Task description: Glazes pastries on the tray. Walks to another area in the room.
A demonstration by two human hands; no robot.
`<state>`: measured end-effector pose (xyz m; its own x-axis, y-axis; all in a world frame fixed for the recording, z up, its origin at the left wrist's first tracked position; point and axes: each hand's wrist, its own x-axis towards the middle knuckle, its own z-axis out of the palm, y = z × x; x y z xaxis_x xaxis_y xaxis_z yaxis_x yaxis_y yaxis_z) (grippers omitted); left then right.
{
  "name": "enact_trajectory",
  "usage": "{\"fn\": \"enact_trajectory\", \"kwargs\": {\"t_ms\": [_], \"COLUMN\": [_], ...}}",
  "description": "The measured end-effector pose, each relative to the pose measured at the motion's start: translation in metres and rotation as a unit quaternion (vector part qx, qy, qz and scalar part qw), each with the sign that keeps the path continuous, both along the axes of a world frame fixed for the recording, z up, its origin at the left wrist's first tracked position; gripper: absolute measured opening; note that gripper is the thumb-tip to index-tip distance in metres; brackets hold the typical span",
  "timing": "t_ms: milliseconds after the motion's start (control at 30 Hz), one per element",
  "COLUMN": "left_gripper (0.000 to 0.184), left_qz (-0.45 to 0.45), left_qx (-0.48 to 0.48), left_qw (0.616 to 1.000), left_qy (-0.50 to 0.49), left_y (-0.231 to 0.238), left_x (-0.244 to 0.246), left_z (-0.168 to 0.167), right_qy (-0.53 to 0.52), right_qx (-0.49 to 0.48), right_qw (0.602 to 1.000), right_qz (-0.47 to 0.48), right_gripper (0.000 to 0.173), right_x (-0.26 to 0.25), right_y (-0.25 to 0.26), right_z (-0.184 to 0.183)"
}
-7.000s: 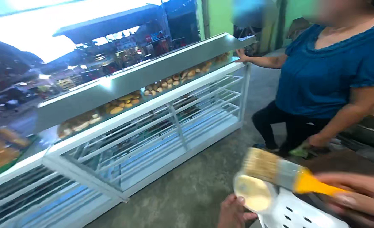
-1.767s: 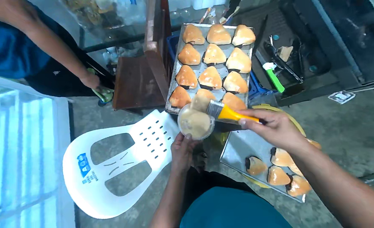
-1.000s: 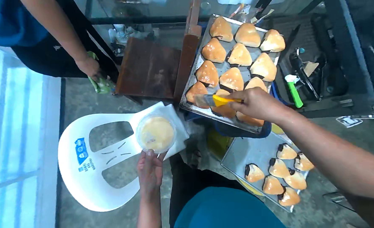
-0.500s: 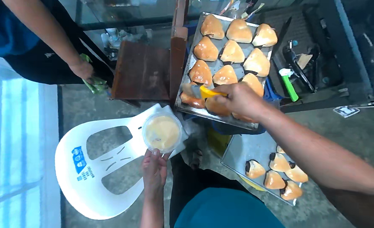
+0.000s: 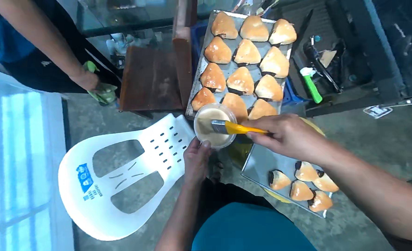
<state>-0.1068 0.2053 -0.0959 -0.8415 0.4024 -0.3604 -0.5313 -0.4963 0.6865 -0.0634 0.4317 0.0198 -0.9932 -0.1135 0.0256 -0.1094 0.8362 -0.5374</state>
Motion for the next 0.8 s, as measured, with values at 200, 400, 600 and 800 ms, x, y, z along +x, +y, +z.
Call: {"fn": "enact_trajectory", "kwargs": {"t_ms": [200,400,600,800], "left_gripper": [0.027,0.023,0.023,0.034], "left_qz": [-0.003,0.035,0.105,0.135], "left_qx": [0.031,-0.019,-0.065,-0.063], "left_qw": [0.999,0.999,0.992,0.989], "left_qy": [-0.02,-0.015,-0.003,-0.005], "left_y": [0.028,0.016,-0.035,-0.059], "left_x": [0.002,-0.001,0.003,0.013], "left_z": [0.007,-0.008,-0.018,-0.018], "right_qy": [0.05,-0.035,-0.116,-0.141], "right_qx": [0.016,-0.118,0.038,0.095], "right_qw": [0.997,0.976,0.974,0.983], "right_qz": [-0.056,-0.181,-0.191,-0.073], "right_gripper": [0.032,0.025,0.03,0.026], "right_x": [0.02,0.025,0.001,-0.039], "right_y": [0.023,0.059,0.083,0.057], "right_z": [0.004,0.005,-0.042,-0.032]}}
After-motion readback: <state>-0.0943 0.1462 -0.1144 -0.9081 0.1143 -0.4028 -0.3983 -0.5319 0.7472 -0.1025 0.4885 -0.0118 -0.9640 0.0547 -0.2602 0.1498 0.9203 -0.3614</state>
